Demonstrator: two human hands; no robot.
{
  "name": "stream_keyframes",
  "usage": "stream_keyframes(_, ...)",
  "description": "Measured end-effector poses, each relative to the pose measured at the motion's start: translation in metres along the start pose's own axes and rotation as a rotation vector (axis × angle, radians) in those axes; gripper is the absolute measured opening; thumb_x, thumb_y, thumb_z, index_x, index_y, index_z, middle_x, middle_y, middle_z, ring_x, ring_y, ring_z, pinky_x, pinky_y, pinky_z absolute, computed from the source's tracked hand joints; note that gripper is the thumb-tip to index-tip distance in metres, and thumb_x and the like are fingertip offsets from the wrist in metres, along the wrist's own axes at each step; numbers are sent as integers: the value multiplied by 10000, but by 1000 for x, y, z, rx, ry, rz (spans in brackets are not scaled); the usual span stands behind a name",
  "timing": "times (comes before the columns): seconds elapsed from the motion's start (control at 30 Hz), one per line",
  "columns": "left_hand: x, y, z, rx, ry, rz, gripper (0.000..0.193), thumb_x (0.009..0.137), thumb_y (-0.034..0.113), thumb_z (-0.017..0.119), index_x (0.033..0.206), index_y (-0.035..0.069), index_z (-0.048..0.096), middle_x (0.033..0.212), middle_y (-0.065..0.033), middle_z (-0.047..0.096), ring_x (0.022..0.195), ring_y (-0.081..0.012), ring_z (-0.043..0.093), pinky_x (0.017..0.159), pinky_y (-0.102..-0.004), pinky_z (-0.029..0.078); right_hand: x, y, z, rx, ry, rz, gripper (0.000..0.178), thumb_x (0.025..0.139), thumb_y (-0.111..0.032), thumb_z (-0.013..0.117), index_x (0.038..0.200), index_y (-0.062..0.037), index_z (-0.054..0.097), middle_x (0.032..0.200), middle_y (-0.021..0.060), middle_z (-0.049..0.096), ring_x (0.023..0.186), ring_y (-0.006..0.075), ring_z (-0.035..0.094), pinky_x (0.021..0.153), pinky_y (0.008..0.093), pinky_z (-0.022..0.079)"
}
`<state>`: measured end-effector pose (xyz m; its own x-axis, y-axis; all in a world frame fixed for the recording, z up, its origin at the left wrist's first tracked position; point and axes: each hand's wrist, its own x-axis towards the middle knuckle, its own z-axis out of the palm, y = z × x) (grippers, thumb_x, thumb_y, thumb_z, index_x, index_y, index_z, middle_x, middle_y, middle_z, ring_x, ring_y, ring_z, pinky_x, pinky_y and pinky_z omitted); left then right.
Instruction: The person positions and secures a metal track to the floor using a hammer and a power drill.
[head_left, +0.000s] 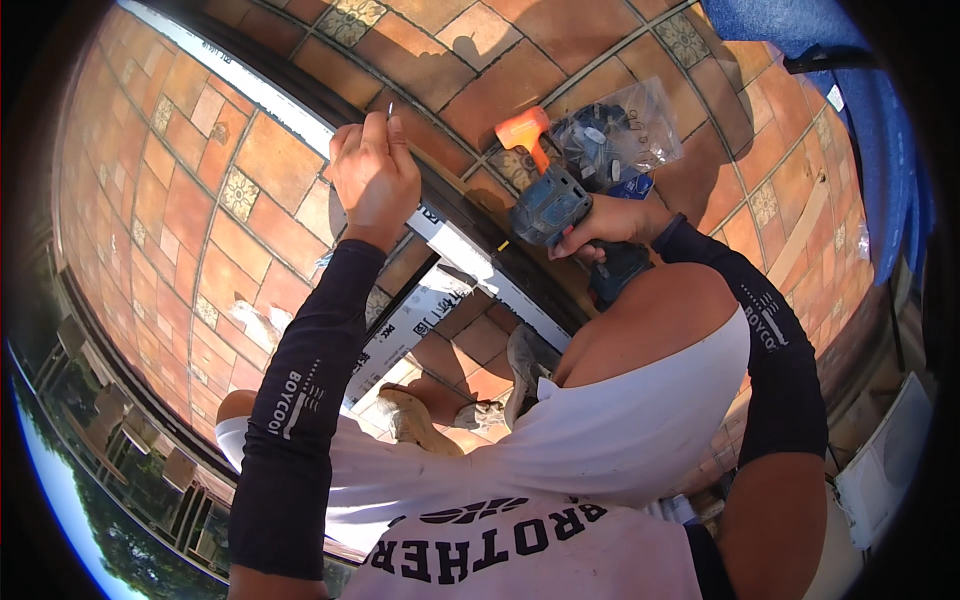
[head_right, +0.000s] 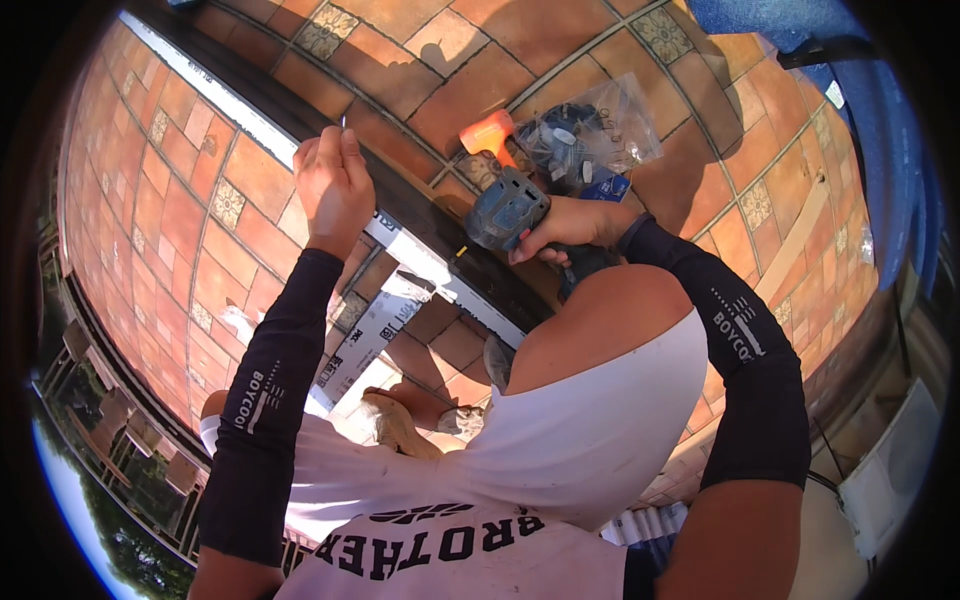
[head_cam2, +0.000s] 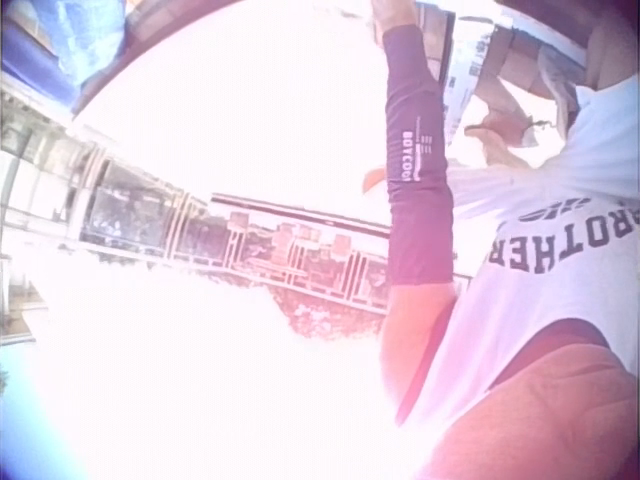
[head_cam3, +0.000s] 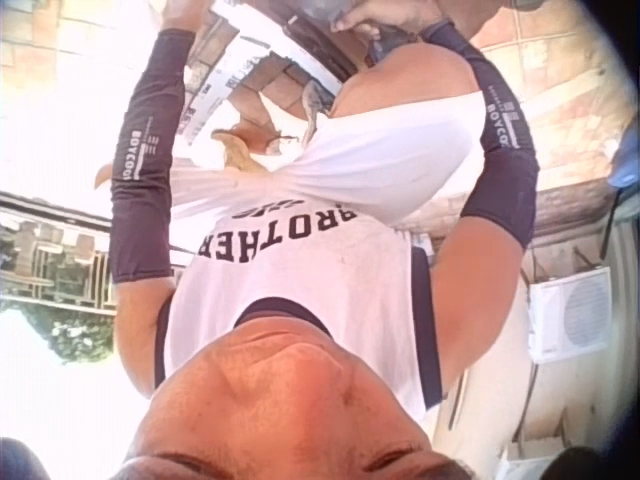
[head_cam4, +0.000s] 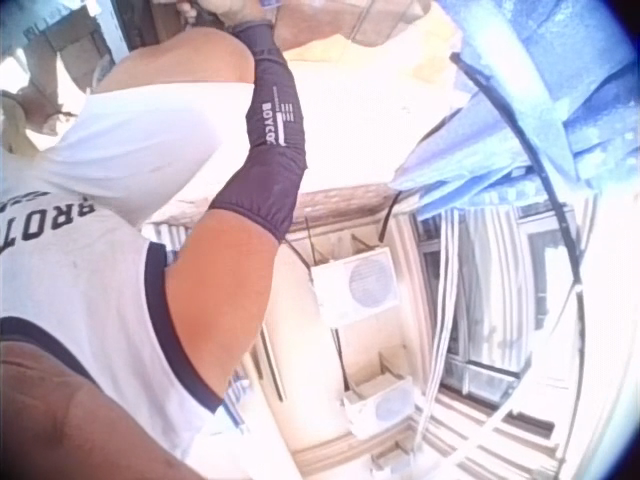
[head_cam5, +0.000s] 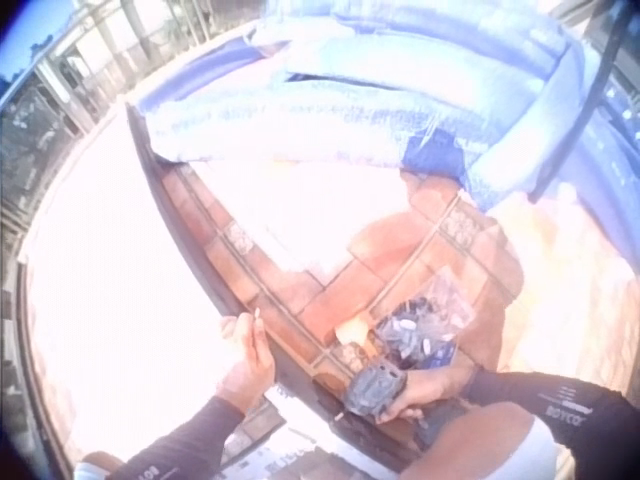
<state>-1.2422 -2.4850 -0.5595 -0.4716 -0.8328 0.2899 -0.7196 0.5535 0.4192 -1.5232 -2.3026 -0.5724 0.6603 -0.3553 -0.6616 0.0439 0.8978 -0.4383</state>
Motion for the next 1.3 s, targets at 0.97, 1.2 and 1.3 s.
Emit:
stream_keyframes(0.97, 1, 37, -22, -311, -148, 78, 133, 891, 38, 827, 1014, 87, 818, 1168, -31, 781, 1189, -244, 597, 1076, -389, 442, 65, -49, 44, 436, 480, -718, 405, 1111, -403, 635, 1257, -29, 686, 921, 50, 723, 831, 105, 689, 633, 243, 510)
stream_keyframes(1.2, -25, 82, -22, -435, -165, 83, 169, 799, 84, 901, 958, 121, 856, 1115, -27, 769, 1155, -252, 596, 1041, -409, 437, 71, -35, 37, 471, 230, -748, 325, 1102, -367, 661, 1113, -47, 720, 855, 42, 712, 711, 102, 632, 583, 222, 455)
stream_keyframes(1.3, -30, 76, -23, -407, -171, 68, 168, 772, 106, 915, 930, 124, 860, 1141, -18, 760, 1159, -255, 596, 1044, -411, 432, 68, -22, 36, 510, 123, -759, 247, 1100, -266, 672, 1125, -24, 716, 941, 56, 726, 789, 96, 636, 598, 229, 483)
